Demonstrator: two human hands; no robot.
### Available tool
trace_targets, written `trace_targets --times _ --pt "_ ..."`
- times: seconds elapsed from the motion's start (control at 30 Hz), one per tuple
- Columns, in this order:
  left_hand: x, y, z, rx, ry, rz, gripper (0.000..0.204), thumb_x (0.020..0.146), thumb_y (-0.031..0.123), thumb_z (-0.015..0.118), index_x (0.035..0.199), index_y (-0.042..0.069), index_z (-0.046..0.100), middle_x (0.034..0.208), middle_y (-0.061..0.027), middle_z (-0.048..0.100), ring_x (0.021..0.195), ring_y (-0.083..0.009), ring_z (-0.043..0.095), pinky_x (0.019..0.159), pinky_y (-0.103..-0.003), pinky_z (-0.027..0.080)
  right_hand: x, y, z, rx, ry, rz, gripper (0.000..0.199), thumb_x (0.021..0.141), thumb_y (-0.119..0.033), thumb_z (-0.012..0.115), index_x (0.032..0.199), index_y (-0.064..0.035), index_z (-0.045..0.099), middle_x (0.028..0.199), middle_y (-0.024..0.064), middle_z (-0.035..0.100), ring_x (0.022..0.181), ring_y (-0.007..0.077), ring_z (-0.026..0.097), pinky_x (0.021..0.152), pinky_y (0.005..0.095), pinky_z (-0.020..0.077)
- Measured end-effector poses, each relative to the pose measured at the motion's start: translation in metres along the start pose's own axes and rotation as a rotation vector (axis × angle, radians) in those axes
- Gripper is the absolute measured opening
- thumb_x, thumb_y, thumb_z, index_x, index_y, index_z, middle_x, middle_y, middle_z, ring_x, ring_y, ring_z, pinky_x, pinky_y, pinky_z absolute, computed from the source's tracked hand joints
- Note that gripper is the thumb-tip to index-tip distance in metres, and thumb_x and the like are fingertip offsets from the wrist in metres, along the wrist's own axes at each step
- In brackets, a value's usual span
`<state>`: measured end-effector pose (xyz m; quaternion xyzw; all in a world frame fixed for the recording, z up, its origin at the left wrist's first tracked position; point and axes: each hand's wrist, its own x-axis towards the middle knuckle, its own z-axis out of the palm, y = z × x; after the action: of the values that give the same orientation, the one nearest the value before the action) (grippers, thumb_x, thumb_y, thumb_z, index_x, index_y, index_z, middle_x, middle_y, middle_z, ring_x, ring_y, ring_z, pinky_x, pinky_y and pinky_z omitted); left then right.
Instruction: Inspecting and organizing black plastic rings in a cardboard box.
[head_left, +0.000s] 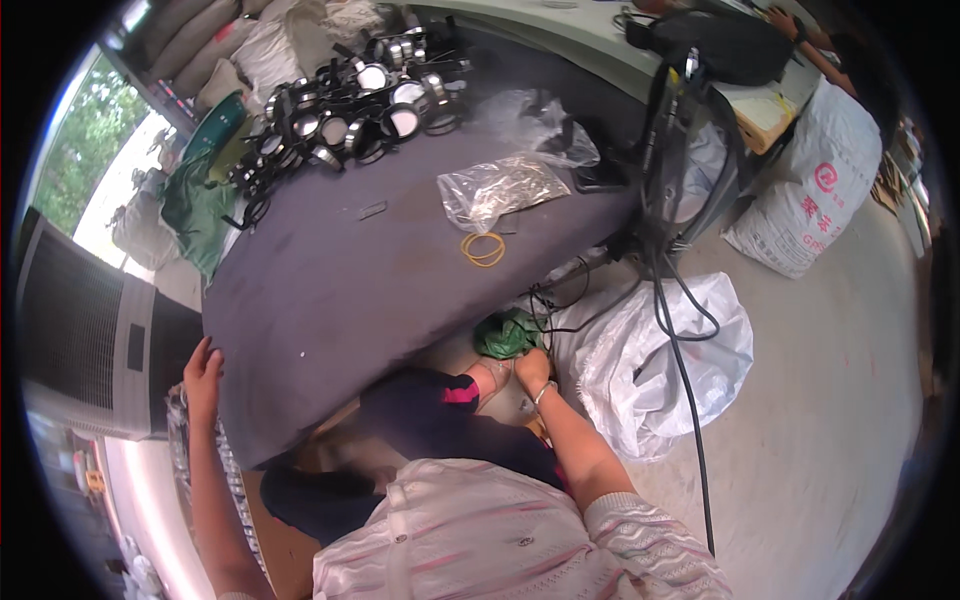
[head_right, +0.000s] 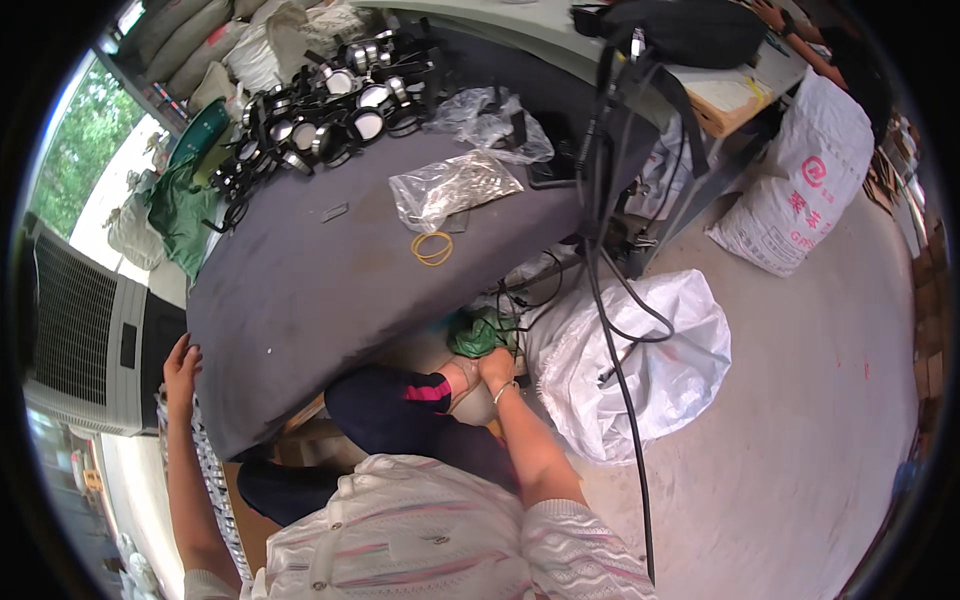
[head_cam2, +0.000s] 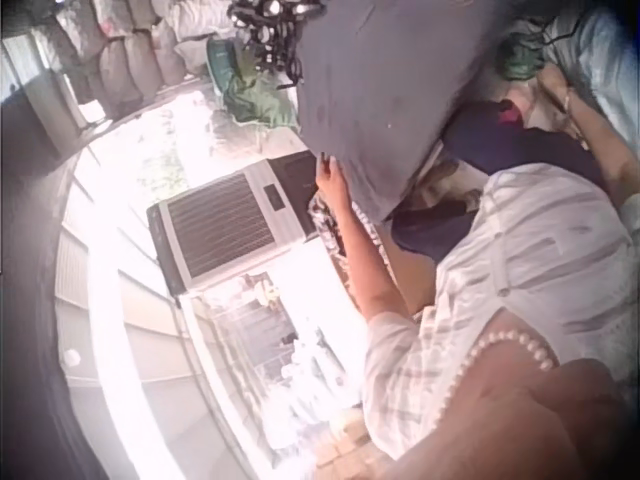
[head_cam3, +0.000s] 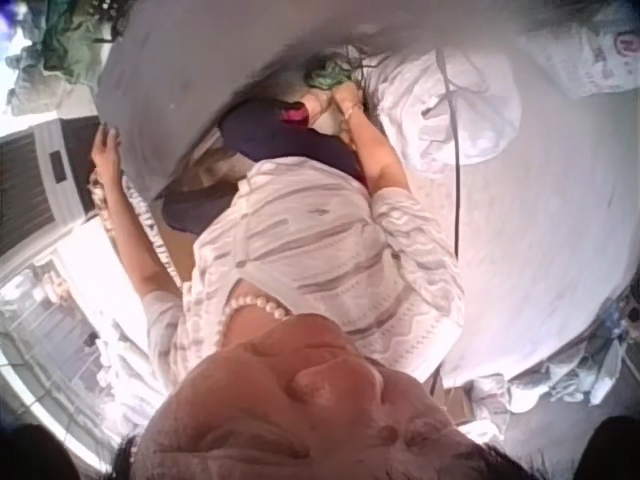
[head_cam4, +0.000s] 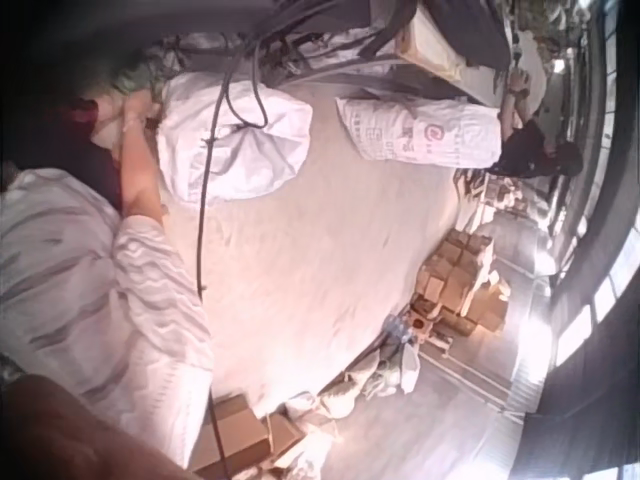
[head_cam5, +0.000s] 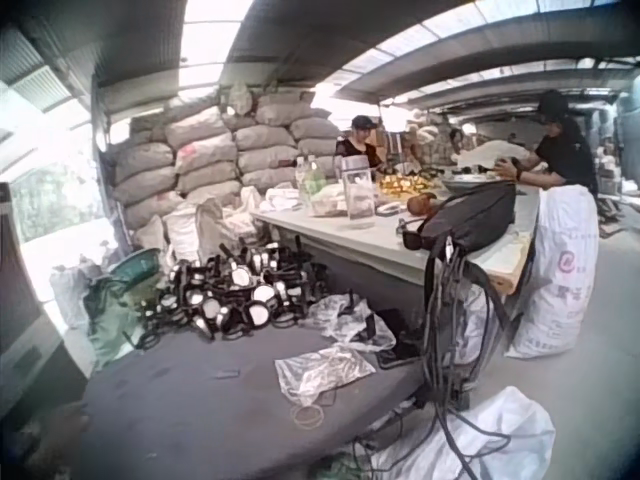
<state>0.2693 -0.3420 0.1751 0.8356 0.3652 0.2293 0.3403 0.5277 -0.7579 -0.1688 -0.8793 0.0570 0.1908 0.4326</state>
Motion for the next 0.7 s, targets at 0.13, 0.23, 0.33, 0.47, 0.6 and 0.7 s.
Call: trace_targets --times 0.13,0.23,0.33,0.47,0.6,0.7 --pt "-0.045 0.085 0.073 0.243 -0.078 0.501 0.05 0.076 0.013 0.068 0.122 0.0 0.054 0.119 -0.0179 0.058 0.113 -0.0302 0.055 0.095 -0.038 0.042 0.0 -0.019 0.016 -0.076 -0.099 -0.149 0.027 0.072 -0.013 0.055 0.087 0.0058 0.066 0.092 0.032 0.061 0.092 0.0452 0.059 0.083 0.0455 0.0471" --pt "-0.071 0.121 0.108 0.487 -0.214 0.792 0.071 0.074 0.047 0.069 0.129 0.007 0.049 0.136 -0.0188 0.043 0.129 -0.04 0.034 0.106 -0.049 0.028 0.014 -0.036 0.051 -0.181 -0.202 -0.387 0.028 0.072 -0.018 0.057 0.085 0.0053 0.065 0.091 0.0292 0.062 0.089 0.0449 0.059 0.081 0.0478 0.0473" --pt "-0.081 0.112 0.153 0.639 -0.369 0.752 0.089 0.072 0.064 0.06 0.142 0.014 0.033 0.149 -0.0194 0.021 0.138 -0.0446 0.013 0.103 -0.067 0.014 0.033 -0.045 0.068 -0.453 -0.353 -0.709 0.032 0.074 -0.023 0.054 0.094 -0.0013 0.066 0.1 0.0219 0.064 0.095 0.0414 0.059 0.081 0.046 0.0472" --pt "-0.089 0.114 0.165 0.675 -0.388 0.687 0.094 0.069 0.052 0.068 0.145 0.014 0.026 0.149 -0.0217 0.019 0.137 -0.0455 0.013 0.102 -0.067 0.017 0.008 -0.077 0.06 -0.323 -0.259 -0.948 0.042 0.09 -0.03 0.046 0.125 -0.0071 0.051 0.115 0.0142 0.06 0.106 0.0284 0.058 0.09 0.0382 0.0452" --pt "-0.092 0.126 0.16 0.664 -0.373 0.675 0.095 0.069 0.049 0.069 0.145 0.011 0.025 0.148 -0.0222 0.021 0.138 -0.044 0.014 0.104 -0.065 0.018 -0.029 -0.154 0.081 -0.279 -0.267 -0.982 0.041 0.089 -0.029 0.046 0.124 -0.0068 0.051 0.114 0.014 0.06 0.105 0.0282 0.058 0.089 0.0381 0.0455" --pt "-0.09 0.133 0.159 0.495 -0.389 0.594 0.096 0.063 0.039 0.077 0.143 0.013 0.031 0.147 -0.0204 0.024 0.138 -0.0423 0.015 0.106 -0.065 0.013 -0.038 -0.196 0.114 -0.305 -0.294 -1.004 0.041 0.089 -0.028 0.046 0.123 -0.0065 0.052 0.114 0.0138 0.06 0.104 0.028 0.058 0.089 0.0381 0.0457"
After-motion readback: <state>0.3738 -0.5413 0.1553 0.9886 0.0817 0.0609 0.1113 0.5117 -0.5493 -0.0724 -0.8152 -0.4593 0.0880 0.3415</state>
